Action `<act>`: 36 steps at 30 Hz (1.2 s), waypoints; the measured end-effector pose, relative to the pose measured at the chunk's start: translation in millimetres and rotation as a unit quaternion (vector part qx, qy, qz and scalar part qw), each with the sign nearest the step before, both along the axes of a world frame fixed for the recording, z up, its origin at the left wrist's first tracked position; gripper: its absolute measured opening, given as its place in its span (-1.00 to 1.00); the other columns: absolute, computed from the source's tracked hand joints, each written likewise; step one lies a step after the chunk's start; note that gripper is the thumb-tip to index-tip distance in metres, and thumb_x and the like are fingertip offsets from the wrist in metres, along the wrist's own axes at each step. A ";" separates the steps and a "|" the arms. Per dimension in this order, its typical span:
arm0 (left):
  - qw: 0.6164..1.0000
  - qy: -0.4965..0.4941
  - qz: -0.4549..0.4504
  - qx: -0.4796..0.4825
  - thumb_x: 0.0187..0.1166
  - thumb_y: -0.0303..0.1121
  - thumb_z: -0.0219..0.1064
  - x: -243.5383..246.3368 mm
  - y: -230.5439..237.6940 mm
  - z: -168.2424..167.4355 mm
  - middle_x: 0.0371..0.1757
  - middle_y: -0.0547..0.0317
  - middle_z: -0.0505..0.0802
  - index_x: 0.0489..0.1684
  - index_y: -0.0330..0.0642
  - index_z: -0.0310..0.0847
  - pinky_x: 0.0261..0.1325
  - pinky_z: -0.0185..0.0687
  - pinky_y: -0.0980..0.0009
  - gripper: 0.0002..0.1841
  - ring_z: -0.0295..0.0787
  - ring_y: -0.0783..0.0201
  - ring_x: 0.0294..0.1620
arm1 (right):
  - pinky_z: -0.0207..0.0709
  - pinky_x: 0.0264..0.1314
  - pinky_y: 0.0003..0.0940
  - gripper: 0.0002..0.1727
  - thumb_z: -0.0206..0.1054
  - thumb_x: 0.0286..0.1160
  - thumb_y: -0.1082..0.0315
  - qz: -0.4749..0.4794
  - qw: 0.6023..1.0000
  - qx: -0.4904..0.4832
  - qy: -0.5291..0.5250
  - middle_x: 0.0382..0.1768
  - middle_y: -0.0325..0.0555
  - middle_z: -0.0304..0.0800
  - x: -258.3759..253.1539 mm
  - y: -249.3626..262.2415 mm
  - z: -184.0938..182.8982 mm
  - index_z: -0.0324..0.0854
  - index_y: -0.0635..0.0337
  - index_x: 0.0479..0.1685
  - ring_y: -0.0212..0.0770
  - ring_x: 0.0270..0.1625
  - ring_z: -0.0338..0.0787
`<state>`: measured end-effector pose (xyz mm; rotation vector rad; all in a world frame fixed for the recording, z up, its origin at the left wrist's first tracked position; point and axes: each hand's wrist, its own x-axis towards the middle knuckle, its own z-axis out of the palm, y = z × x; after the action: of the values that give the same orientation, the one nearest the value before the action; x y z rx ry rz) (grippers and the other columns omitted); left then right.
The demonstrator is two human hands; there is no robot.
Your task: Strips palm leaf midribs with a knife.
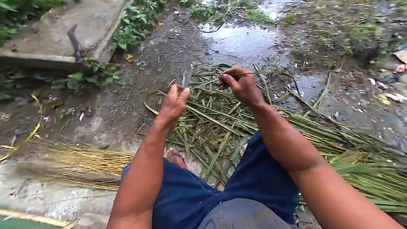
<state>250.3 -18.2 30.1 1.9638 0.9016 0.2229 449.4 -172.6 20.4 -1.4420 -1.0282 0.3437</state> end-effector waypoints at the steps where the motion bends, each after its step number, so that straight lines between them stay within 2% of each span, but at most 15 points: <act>1: 1.000 -0.013 -0.023 0.015 0.87 -0.05 -0.01 4.8 -9.9 0.2 -0.14 -0.16 0.76 0.56 -0.25 0.37 -0.16 0.74 -0.07 -0.49 0.75 -0.02 -0.32 | 0.86 -0.05 -0.31 -0.83 0.24 0.69 0.46 0.006 1.000 0.001 -0.025 -0.15 -0.03 0.90 -3.1 2.1 -2.6 0.66 0.40 0.01 -0.30 -0.22 0.92; 5: 0.978 -0.094 -0.099 0.159 0.86 -0.17 0.04 20.2 -34.4 -16.6 -0.19 -0.11 0.83 0.39 -0.31 0.60 -0.12 0.72 0.01 -0.57 0.78 0.07 -0.30 | 0.84 0.03 -0.33 -0.81 0.26 0.65 0.48 0.023 0.990 0.002 -0.141 -0.17 -0.03 0.90 -7.0 7.1 -10.2 0.73 0.41 0.00 -0.33 -0.18 0.91; 8: 0.959 -0.118 -0.102 0.238 0.86 -0.17 0.03 26.9 -35.0 -28.9 -0.12 -0.18 0.85 0.28 -0.37 0.66 0.06 0.69 -0.02 -0.56 0.83 -0.01 -0.13 | 0.79 0.08 -0.35 -0.82 0.26 0.61 0.52 0.027 0.980 0.013 -0.198 -0.14 0.00 0.89 -7.1 5.8 -10.5 0.77 0.40 -0.04 -0.32 -0.15 0.89; 10: 0.961 -0.070 -0.089 0.252 0.87 -0.10 0.00 28.7 -22.3 -30.6 -0.04 -0.25 0.85 0.32 -0.38 0.65 0.13 0.69 -0.15 -0.50 0.84 -0.14 -0.01 | 0.79 0.08 -0.37 -0.82 0.28 0.61 0.50 0.028 0.974 0.028 -0.223 -0.16 0.00 0.90 -4.1 3.1 -9.0 0.79 0.39 -0.07 -0.32 -0.15 0.88; 12: 0.978 0.034 -0.033 0.201 0.89 -0.03 -0.08 29.3 9.5 -39.6 -0.13 -0.33 0.80 0.13 -0.38 0.65 0.05 0.61 -0.32 -0.46 0.80 -0.28 -0.05 | 0.81 0.07 -0.36 -0.82 0.28 0.64 0.48 0.025 0.974 0.026 -0.223 -0.19 -0.03 0.91 -1.6 -4.1 -2.8 0.78 0.38 -0.08 -0.33 -0.17 0.90; 15: 0.989 0.117 0.061 0.072 0.90 0.08 -0.19 30.1 44.7 -53.3 -0.25 -0.27 0.74 -0.02 -0.32 0.64 -0.15 0.60 -0.25 -0.37 0.73 -0.19 -0.29 | 0.85 0.07 -0.33 -0.83 0.26 0.66 0.48 0.010 0.980 0.023 -0.197 -0.20 -0.06 0.91 10.3 -14.9 7.8 0.76 0.39 -0.09 -0.33 -0.18 0.92; 18: 0.996 0.063 0.068 -0.005 0.92 0.08 -0.26 33.9 25.3 -43.6 -0.28 -0.09 0.74 0.27 -0.22 0.58 -0.41 0.70 0.09 -0.40 0.69 0.08 -0.53 | 0.83 0.05 -0.37 -0.82 0.25 0.67 0.45 -0.016 0.980 -0.015 -0.198 -0.21 -0.07 0.92 20.4 -20.2 4.1 0.75 0.36 -0.07 -0.36 -0.19 0.92; 19: 0.998 0.029 0.061 -0.013 0.92 0.07 -0.26 34.8 12.9 -38.7 -0.26 -0.08 0.74 0.39 -0.18 0.56 -0.43 0.72 0.11 -0.41 0.69 0.10 -0.54 | 0.82 0.06 -0.37 -0.82 0.25 0.67 0.45 -0.019 0.978 -0.025 -0.204 -0.20 -0.05 0.91 20.8 -19.3 -0.3 0.76 0.36 -0.07 -0.35 -0.18 0.91; 22: 0.995 -0.069 -0.020 0.073 0.92 -0.07 -0.16 37.5 -25.2 -24.8 -0.16 -0.14 0.79 0.52 -0.27 0.52 -0.14 0.72 0.02 -0.46 0.75 0.06 -0.33 | 0.79 0.11 -0.33 -0.81 0.27 0.64 0.46 -0.009 0.970 -0.032 -0.240 -0.17 -0.02 0.90 14.5 -9.5 -10.7 0.79 0.35 -0.06 -0.30 -0.14 0.90; 23: 0.986 -0.095 -0.057 0.124 0.90 -0.12 -0.10 38.9 -34.4 -24.1 -0.11 -0.18 0.83 0.49 -0.33 0.55 0.01 0.71 -0.01 -0.48 0.80 0.02 -0.20 | 0.77 0.13 -0.31 -0.81 0.27 0.62 0.49 -0.002 0.966 -0.020 -0.259 -0.16 0.01 0.90 11.0 -6.1 -12.7 0.80 0.36 -0.08 -0.27 -0.12 0.89; 25: 0.966 -0.116 -0.096 0.210 0.88 -0.15 -0.04 42.8 -39.2 -32.0 -0.23 -0.14 0.83 0.27 -0.35 0.65 -0.05 0.69 -0.03 -0.54 0.79 0.01 -0.23 | 0.75 0.15 -0.23 -0.83 0.28 0.57 0.54 0.015 0.955 0.008 -0.297 -0.14 0.09 0.90 4.7 -2.9 -14.0 0.80 0.38 -0.17 -0.15 -0.05 0.90; 28: 0.983 0.038 -0.054 0.172 0.91 0.01 -0.15 40.6 -0.2 -51.6 -0.12 -0.31 0.82 0.21 -0.29 0.64 0.06 0.60 -0.34 -0.44 0.81 -0.28 -0.03 | 0.76 0.15 -0.25 -0.83 0.28 0.59 0.53 0.026 0.947 0.012 -0.319 -0.12 0.08 0.91 1.0 -7.3 -11.2 0.80 0.37 -0.16 -0.15 -0.05 0.91; 32: 0.985 0.119 -0.023 0.125 0.91 0.07 -0.20 40.9 20.7 -56.7 0.03 -0.34 0.82 0.19 -0.27 0.67 0.23 0.50 -0.36 -0.38 0.76 -0.31 0.18 | 0.76 0.07 -0.29 -0.82 0.26 0.61 0.51 0.028 0.950 -0.015 -0.310 -0.25 0.00 0.91 4.5 -7.6 -14.6 0.80 0.33 -0.18 -0.23 -0.16 0.89; 34: 0.974 0.173 -0.023 0.147 0.90 0.09 -0.23 35.5 26.4 -71.2 0.02 -0.35 0.82 0.14 -0.26 0.64 0.16 0.54 -0.39 -0.38 0.76 -0.34 0.17 | 0.76 0.07 -0.30 -0.82 0.25 0.60 0.51 0.031 0.954 -0.020 -0.298 -0.25 0.00 0.90 0.2 -10.8 -15.3 0.79 0.34 -0.18 -0.24 -0.17 0.89; 36: 0.968 0.230 0.000 0.103 0.89 0.10 -0.24 29.2 45.9 -80.3 0.20 -0.44 0.77 0.24 -0.33 0.65 0.29 0.46 -0.47 -0.32 0.68 -0.40 0.32 | 0.79 0.10 -0.30 -0.81 0.24 0.64 0.49 0.017 0.964 -0.007 -0.266 -0.21 -0.02 0.91 -1.0 -15.0 -0.7 0.79 0.38 -0.13 -0.29 -0.15 0.90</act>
<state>279.6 27.7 -50.2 2.2545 1.2133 -0.1551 448.4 -187.6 19.7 -1.5693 -1.4820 -0.0232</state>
